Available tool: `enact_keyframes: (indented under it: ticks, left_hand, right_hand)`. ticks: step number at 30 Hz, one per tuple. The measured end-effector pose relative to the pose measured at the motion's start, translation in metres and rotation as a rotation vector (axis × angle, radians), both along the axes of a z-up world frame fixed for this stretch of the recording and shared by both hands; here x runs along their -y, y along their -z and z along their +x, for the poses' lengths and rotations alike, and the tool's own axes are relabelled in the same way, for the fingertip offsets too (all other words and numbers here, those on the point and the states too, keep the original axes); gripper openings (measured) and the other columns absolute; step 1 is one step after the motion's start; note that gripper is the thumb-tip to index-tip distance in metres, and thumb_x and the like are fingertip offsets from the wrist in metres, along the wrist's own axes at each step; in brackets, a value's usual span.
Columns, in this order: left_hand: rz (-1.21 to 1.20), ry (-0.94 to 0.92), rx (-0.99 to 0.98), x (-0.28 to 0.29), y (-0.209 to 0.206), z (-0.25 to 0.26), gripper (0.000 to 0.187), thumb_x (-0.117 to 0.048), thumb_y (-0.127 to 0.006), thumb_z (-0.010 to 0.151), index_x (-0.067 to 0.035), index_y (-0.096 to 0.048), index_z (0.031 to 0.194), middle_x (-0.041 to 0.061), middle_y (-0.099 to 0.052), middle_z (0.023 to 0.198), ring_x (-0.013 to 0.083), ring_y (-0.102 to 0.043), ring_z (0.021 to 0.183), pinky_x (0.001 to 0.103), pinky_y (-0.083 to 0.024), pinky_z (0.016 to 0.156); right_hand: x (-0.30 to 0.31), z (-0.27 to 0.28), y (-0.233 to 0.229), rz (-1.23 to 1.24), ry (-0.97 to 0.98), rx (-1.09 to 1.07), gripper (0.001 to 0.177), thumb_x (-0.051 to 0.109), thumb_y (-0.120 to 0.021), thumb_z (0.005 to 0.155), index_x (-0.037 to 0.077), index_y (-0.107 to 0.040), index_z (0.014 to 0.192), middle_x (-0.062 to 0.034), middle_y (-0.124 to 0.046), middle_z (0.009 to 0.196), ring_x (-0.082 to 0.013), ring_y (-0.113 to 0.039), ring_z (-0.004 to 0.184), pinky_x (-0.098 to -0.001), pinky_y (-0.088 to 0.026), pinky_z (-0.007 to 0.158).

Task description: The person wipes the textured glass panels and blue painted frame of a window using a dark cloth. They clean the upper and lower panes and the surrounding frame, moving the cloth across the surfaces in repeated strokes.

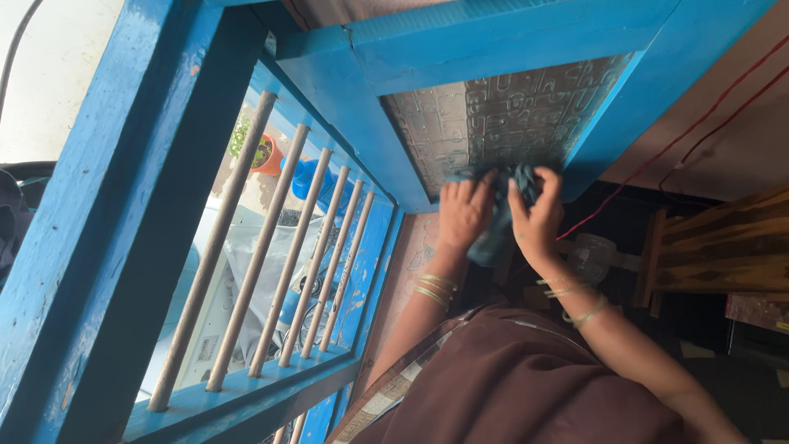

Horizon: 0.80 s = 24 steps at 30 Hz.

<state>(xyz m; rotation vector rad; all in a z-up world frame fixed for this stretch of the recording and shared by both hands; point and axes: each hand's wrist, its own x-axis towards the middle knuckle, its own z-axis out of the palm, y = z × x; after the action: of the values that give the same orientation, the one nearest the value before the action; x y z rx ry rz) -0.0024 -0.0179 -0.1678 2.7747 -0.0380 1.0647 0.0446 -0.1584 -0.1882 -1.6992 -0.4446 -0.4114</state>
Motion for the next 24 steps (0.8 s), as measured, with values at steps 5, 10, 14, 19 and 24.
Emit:
enact_keyframes:
  ticks: [5,10,14,19,24]
  left_hand:
    - [0.016,0.1,-0.046,-0.026,0.014,0.007,0.041,-0.014,-0.07,0.085,-0.013,-0.071,0.126,0.004,-0.06,0.099,0.0264,-0.059,0.094,0.043,-0.049,0.089]
    - [0.016,0.051,-0.042,-0.017,0.049,-0.007,0.029,-0.009,-0.068,0.087,-0.012,-0.071,0.115,0.005,-0.065,0.109,0.0255,-0.064,0.099,0.04,-0.053,0.088]
    - [-0.141,0.023,0.011,-0.007,0.02,-0.011,0.025,-0.011,-0.074,0.088,-0.01,-0.073,0.113,0.008,-0.064,0.102,0.0276,-0.063,0.088,0.039,-0.053,0.076]
    - [-0.215,0.018,0.282,0.009,-0.066,-0.005,0.035,-0.006,-0.074,0.089,-0.012,-0.073,0.123,0.008,-0.06,0.1,0.0285,-0.062,0.087,0.039,-0.054,0.078]
    - [-0.151,-0.009,0.395,0.001,-0.086,0.015,0.029,-0.003,-0.074,0.086,-0.012,-0.071,0.114,0.008,-0.063,0.103,0.029,-0.064,0.087,0.039,-0.054,0.076]
  right_hand:
    - [-0.017,0.009,0.035,-0.238,0.069,0.194,0.037,0.011,-0.073,0.097,0.0,-0.051,0.124,-0.0209,-0.065,0.108,-0.0395,-0.068,0.095,-0.0446,-0.054,0.081]
    - [-0.005,-0.002,0.062,-0.531,-0.018,0.084,0.034,0.01,-0.073,0.094,0.0,-0.054,0.121,-0.0224,-0.066,0.108,-0.0426,-0.067,0.089,-0.0487,-0.053,0.073]
    - [0.001,-0.012,0.017,-0.403,0.034,0.212,0.03,0.011,-0.074,0.096,0.001,-0.055,0.117,-0.0185,-0.063,0.1,-0.0403,-0.065,0.087,-0.0468,-0.052,0.072]
    - [-0.008,-0.011,-0.082,-0.22,0.126,0.423,0.032,0.005,-0.073,0.1,0.001,-0.054,0.124,-0.0185,-0.057,0.106,-0.0386,-0.061,0.093,-0.0467,-0.049,0.078]
    - [-0.018,0.009,-0.104,-0.305,0.19,0.577,0.044,-0.004,-0.069,0.085,0.01,-0.062,0.126,-0.0175,-0.052,0.126,-0.038,-0.055,0.114,-0.048,-0.05,0.094]
